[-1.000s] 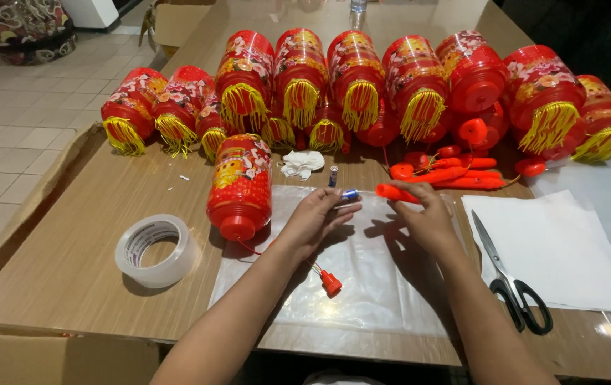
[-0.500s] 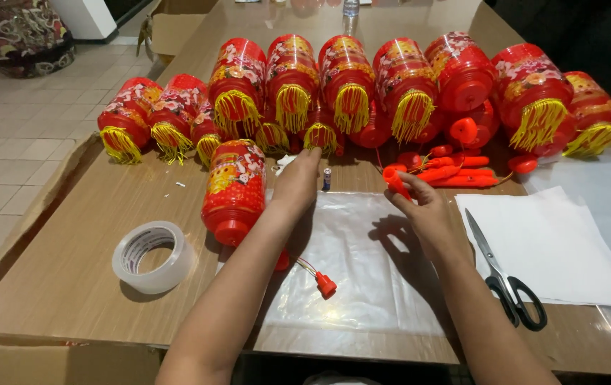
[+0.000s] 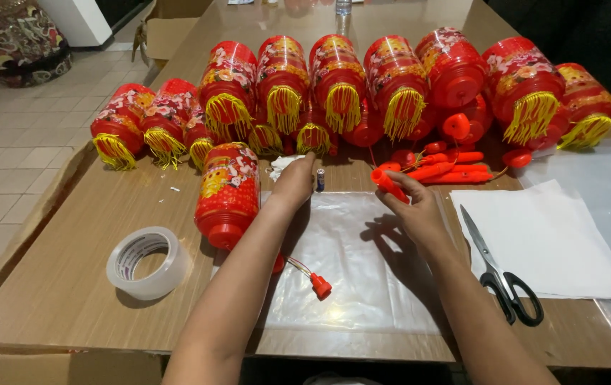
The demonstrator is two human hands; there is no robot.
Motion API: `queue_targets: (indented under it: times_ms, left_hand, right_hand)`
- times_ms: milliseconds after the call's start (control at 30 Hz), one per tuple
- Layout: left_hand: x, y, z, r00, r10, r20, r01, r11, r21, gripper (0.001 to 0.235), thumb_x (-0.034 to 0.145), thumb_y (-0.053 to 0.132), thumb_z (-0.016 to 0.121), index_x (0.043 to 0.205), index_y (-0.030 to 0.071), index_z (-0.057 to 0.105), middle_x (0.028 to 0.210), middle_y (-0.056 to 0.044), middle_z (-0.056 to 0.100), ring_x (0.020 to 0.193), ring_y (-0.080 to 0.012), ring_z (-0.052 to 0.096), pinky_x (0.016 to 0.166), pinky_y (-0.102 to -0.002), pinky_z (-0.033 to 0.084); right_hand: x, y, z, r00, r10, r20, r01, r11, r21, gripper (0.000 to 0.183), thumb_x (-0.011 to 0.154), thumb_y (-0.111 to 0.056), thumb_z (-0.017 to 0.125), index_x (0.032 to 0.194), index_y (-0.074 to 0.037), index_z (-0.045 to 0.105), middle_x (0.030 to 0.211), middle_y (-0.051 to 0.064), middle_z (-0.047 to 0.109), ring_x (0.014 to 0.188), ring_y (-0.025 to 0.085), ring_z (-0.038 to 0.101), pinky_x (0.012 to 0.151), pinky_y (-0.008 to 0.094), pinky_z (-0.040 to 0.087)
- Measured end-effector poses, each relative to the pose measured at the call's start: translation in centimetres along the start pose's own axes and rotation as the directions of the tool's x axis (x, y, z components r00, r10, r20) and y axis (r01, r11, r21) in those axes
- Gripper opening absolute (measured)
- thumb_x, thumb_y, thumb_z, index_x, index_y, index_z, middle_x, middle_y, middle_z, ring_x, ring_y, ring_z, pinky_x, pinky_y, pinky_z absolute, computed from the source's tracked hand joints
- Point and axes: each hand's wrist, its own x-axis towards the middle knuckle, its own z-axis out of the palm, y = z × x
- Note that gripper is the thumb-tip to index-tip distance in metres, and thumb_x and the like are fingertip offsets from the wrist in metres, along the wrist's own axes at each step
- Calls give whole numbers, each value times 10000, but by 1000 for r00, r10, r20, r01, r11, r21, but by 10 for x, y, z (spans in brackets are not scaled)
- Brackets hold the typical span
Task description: Assembling red decorative lanterns by attaching handles and cleaning the exterior with a cloth.
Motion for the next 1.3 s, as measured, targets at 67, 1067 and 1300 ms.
queue_targets:
  times_ms: [67,1067,1300]
  left_hand:
    - [-6,7,-8,1000,21,-7,-21,1000,-14,374,928,-48,538,1296,-9,493,1134,-240,646,1111,-453,664,935,-589,543]
    - [-164,64,-60,656,569,496,-464,822,-329,331,884,282,740,1096,30,709,1143,-209,630,1179,-452,551,928,-520,508]
    - [-146,67,-80,910,304,282,-154,880,-450,310,889,210,737,1163,81,671,1073,-199,750,886,-346,721,797,-455,575]
  right_hand:
    - [1,2,0,1000,9,7,-9,1000,-4,444,832,-124,839,1259,-182,733,1033,125,667,1100,209,577,1063,405,441]
    - [0,-3,4,977,13,213,-52,983,178,303,938,-147,752,1185,-66,594,830,83,705,794,159,668,825,286,516]
    - [-6,-14,0,954,-19,298,31,999,-33,388,859,-108,794,1231,-80,687,1022,126,698,928,207,658,841,319,499]
